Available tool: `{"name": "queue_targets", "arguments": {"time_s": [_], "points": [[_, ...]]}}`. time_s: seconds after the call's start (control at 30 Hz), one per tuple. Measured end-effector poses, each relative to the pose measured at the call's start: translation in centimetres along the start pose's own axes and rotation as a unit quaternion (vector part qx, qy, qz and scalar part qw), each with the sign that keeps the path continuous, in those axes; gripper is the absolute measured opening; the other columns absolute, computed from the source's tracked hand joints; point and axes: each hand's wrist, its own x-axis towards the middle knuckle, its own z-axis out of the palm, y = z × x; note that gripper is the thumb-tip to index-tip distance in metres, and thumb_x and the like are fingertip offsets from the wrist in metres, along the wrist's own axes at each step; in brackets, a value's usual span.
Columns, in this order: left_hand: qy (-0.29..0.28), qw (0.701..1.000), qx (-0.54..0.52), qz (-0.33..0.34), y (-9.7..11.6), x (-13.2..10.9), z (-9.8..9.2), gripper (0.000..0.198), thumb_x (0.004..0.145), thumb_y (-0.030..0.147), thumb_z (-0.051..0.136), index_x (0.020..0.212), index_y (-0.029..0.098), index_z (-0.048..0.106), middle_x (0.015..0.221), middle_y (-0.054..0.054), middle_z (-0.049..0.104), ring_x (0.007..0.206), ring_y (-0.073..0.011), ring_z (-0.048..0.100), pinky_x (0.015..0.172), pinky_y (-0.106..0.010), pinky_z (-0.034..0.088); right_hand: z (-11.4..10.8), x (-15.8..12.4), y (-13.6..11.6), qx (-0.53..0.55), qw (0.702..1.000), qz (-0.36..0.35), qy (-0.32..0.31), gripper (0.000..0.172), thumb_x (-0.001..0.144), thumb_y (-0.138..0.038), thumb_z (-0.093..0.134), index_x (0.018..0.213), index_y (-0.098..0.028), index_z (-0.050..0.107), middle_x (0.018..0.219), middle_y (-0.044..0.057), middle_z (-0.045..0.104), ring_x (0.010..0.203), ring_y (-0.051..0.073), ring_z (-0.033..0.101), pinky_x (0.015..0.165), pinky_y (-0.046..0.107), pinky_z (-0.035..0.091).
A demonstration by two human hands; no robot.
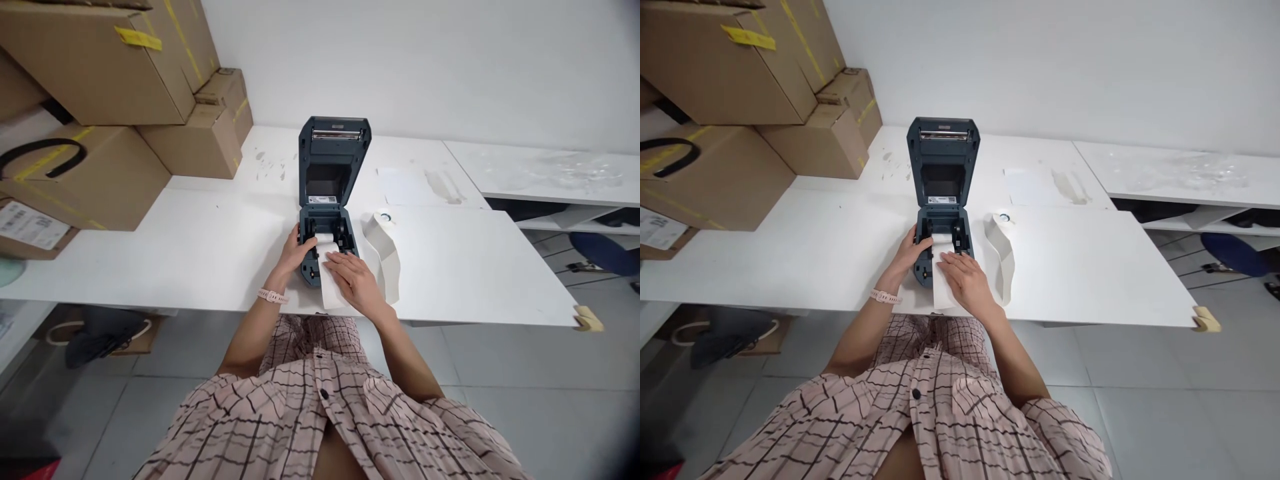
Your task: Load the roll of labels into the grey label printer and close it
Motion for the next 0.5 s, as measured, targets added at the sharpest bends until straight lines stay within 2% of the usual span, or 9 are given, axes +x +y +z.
{"name": "queue_targets", "arguments": {"time_s": [0.1, 0.3, 0.37, 0.43, 0.5], "points": [[-0.026, 0.997, -0.074, 0.007, -0.2, 0.1, -0.1, 0.071, 0.089, 0.045, 0.066, 0.154, 0.023, 0.045, 0.154, -0.013, 0.06, 0.135, -0.0274, 0.061, 0.108, -0.04, 0.053, 0.0, -0.2, -0.2, 0.003, 1.0, 0.01, 0.01, 0.036, 0.108, -0.029, 0.045, 0.13, -0.033, 0.073, 0.141, 0.004, 0.072, 0.136, 0.028, 0.065, 0.119, 0.061, 0.047], [-0.01, 0.999, -0.051, -0.004, 0.2, -0.5, -0.2, 0.067, 0.09, 0.046, 0.067, 0.152, 0.025, 0.049, 0.153, -0.012, 0.06, 0.136, -0.03, 0.061, 0.112, -0.043, 0.05, 0.2, -0.9, -1.0, 0.009, 1.0, 0.03, 0.006, 0.036, 0.108, -0.03, 0.045, 0.131, -0.034, 0.073, 0.143, 0.005, 0.07, 0.138, 0.028, 0.063, 0.121, 0.062, 0.045], [-0.009, 0.999, -0.032, 0.002, 0.3, -1.8, 0.0, 0.072, 0.092, 0.049, 0.065, 0.157, 0.027, 0.043, 0.16, -0.011, 0.054, 0.145, -0.0313, 0.054, 0.116, -0.045, 0.047, -1.0, -1.0, -1.0, 0.036, 0.999, 0.019, -0.023, 0.034, 0.108, -0.034, 0.047, 0.131, -0.034, 0.072, 0.144, 0.004, 0.07, 0.141, 0.028, 0.061, 0.121, 0.063, 0.044], [-0.007, 1.0, -0.009, -0.008, 0.1, -3.8, 0.5, 0.087, 0.09, 0.053, 0.069, 0.164, 0.03, 0.029, 0.17, -0.011, 0.04, 0.156, -0.0338, 0.04, 0.122, -0.047, 0.043, -3.4, -0.4, -0.6, 0.093, 0.994, -0.008, -0.063, 0.034, 0.107, -0.04, 0.05, 0.135, -0.036, 0.07, 0.143, 0.001, 0.07, 0.14, 0.027, 0.061, 0.12, 0.059, 0.047], [-0.008, 0.999, 0.001, -0.039, -0.3, -6.0, 1.0, 0.105, 0.086, 0.057, 0.074, 0.168, 0.03, 0.014, 0.176, -0.012, 0.026, 0.161, -0.037, 0.028, 0.125, -0.049, 0.04, -6.4, 2.0, 0.7, 0.14, 0.989, -0.017, -0.047, 0.04, 0.107, -0.047, 0.049, 0.143, -0.038, 0.063, 0.147, 0.0, 0.068, 0.14, 0.024, 0.062, 0.12, 0.054, 0.049]]}}
